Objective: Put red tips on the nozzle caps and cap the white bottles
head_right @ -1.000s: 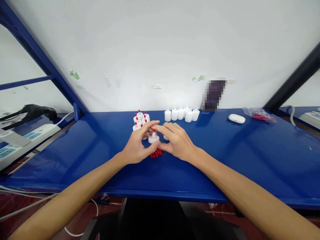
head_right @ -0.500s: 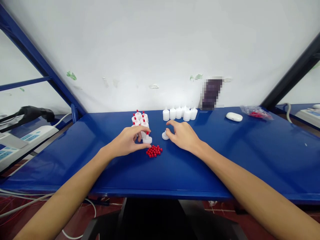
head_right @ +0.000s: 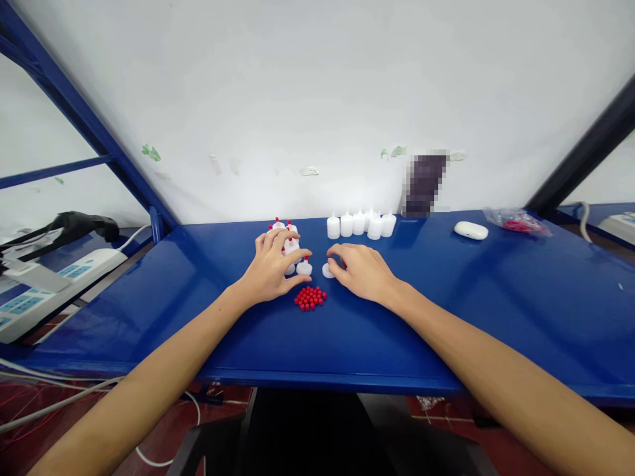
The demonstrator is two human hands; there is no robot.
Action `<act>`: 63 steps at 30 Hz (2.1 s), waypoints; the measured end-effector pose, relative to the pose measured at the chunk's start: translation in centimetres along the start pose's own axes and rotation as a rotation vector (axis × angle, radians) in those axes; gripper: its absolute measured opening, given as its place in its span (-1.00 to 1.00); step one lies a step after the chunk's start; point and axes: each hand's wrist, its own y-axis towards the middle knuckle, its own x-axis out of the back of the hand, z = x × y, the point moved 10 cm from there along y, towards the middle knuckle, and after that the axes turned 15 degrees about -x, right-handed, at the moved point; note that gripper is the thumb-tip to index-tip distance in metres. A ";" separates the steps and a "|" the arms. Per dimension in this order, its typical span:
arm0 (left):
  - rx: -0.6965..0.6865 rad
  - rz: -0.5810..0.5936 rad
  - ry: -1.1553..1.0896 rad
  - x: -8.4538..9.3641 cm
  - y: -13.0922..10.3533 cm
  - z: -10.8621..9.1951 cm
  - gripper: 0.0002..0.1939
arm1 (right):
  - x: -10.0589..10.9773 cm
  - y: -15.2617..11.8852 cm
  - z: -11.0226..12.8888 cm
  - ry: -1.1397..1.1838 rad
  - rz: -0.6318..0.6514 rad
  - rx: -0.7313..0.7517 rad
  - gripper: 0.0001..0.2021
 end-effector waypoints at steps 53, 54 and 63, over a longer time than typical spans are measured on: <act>0.169 -0.349 -0.165 4.6 -2.9 3.4 -0.78 | -1.3 -0.2 0.0 -0.049 0.090 0.039 -0.66; 0.104 -0.292 -0.208 4.0 -2.1 2.2 -0.78 | -1.6 -0.3 0.2 -0.039 0.110 0.055 -0.65; -0.097 -0.046 -0.171 1.8 -0.2 -1.6 -0.78 | -2.4 -0.6 0.5 -0.073 0.144 0.118 -0.67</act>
